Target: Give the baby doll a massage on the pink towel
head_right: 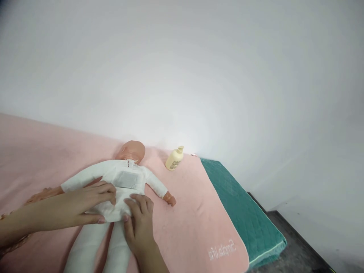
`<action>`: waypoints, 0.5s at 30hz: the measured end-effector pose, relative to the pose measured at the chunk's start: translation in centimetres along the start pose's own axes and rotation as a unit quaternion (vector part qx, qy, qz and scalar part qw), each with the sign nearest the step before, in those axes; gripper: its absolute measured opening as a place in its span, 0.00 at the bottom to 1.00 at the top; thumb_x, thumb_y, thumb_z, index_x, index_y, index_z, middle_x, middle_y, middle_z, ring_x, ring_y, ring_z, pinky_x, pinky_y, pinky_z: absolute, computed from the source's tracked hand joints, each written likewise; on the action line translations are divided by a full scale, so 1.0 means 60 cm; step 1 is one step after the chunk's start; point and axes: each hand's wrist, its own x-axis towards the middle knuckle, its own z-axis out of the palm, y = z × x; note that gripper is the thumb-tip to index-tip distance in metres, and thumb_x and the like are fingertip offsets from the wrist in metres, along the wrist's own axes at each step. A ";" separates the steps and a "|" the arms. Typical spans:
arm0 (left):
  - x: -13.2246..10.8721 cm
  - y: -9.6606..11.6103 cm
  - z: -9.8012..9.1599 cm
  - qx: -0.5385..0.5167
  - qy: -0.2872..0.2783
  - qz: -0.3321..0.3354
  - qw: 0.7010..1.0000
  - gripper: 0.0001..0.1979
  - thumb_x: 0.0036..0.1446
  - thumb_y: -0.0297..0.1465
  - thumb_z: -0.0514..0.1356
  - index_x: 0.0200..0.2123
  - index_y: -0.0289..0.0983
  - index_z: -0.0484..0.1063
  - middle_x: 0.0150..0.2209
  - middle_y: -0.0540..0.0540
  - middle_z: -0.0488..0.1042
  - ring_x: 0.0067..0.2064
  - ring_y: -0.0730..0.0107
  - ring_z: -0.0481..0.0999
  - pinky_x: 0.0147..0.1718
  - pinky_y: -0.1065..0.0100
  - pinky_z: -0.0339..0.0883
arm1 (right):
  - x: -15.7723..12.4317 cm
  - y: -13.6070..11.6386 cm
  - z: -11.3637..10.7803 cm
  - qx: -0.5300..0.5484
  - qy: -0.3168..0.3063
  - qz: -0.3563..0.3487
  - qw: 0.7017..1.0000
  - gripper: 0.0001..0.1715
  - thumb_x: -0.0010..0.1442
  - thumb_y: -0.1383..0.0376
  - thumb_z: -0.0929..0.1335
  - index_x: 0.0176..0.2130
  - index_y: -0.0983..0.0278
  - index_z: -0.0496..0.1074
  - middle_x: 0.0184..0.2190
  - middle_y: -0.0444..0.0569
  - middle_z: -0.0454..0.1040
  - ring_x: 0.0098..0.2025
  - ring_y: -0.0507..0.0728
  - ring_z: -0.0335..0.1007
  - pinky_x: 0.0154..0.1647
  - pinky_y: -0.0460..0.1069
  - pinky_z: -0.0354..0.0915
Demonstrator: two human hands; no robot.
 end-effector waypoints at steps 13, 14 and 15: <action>0.006 -0.003 0.006 -0.008 -0.001 0.011 1.000 0.08 0.62 0.36 0.61 0.43 0.42 0.74 0.46 0.48 0.74 0.50 0.59 0.72 0.54 0.63 0.62 | 0.009 0.003 0.001 0.006 -0.002 0.009 1.000 0.20 0.72 0.57 0.58 0.54 0.58 0.71 0.52 0.52 0.73 0.54 0.60 0.67 0.55 0.59 0.63; 0.007 -0.006 0.008 0.002 0.017 0.026 0.999 0.09 0.62 0.37 0.61 0.44 0.42 0.74 0.46 0.48 0.75 0.49 0.60 0.73 0.55 0.62 0.62 | 0.008 0.004 0.001 0.003 -0.001 0.007 1.000 0.20 0.72 0.57 0.58 0.55 0.58 0.70 0.53 0.53 0.73 0.55 0.61 0.66 0.55 0.59 0.63; 0.007 -0.009 0.009 0.013 0.038 0.039 0.998 0.10 0.61 0.38 0.62 0.44 0.42 0.75 0.46 0.48 0.75 0.48 0.60 0.73 0.55 0.62 0.62 | 0.007 0.004 0.001 0.000 0.000 0.007 1.000 0.20 0.72 0.57 0.58 0.57 0.58 0.69 0.55 0.53 0.72 0.55 0.61 0.66 0.56 0.59 0.63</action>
